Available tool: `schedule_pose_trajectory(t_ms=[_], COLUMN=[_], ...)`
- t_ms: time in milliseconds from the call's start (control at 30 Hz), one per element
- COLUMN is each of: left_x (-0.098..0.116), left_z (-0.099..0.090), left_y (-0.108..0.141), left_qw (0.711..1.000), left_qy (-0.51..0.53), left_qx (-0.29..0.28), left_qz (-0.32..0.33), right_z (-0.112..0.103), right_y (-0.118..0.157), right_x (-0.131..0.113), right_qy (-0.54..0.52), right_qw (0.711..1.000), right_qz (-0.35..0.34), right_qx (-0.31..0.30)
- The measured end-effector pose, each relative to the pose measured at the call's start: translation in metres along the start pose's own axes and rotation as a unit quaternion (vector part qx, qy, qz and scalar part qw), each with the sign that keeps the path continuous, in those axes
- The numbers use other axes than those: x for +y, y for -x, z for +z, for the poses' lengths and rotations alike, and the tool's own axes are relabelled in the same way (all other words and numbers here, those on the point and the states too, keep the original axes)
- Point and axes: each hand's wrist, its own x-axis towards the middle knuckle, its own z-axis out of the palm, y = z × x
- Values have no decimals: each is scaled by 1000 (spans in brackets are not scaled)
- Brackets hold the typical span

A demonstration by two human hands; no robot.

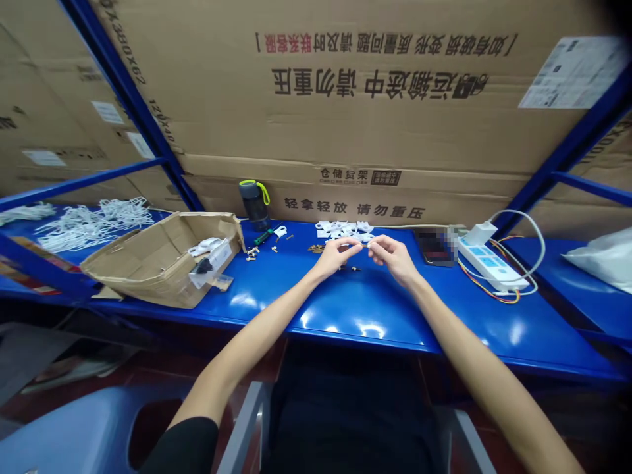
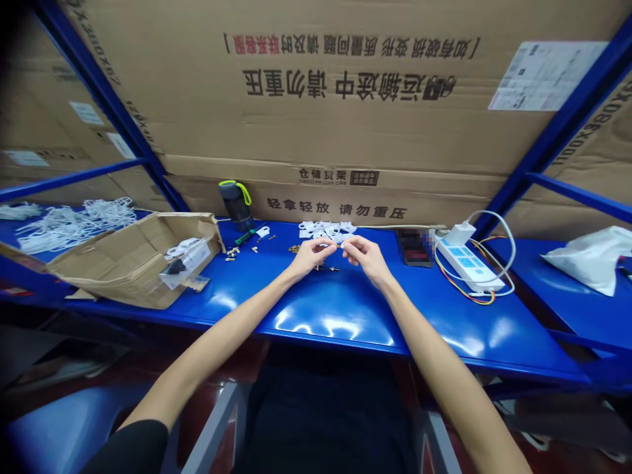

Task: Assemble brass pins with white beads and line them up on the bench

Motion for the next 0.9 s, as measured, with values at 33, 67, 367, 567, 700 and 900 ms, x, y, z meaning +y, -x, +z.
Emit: schedule_pose_trajectory(t_ms=[33,67,367,567,700,900], left_x=[0,0,0,-1,-3,0], left_z=[0,0,-3,-2,-2,-4], left_y=[0,0,-1,-1,-2,-1], left_qw=[1000,1000,999,998,997,988], left_qy=[1,2,-40,-46,-54,-115], left_qx=[-2,-3,10,25,42,59], left_qz=[-5,-9,28,30,38,89], right_z=[0,1,4,8,10,10], right_y=[0,-1,0,-2,-3,-2], right_x=[2,3,2,3,5,3], right_qy=[-11,-21,-34,-48,-63,-35], right_qw=[1000,1000,999,998,997,998], right_qz=[0,2,13,4,11,-6], right_qx=[-1,-3,0,33,43,51])
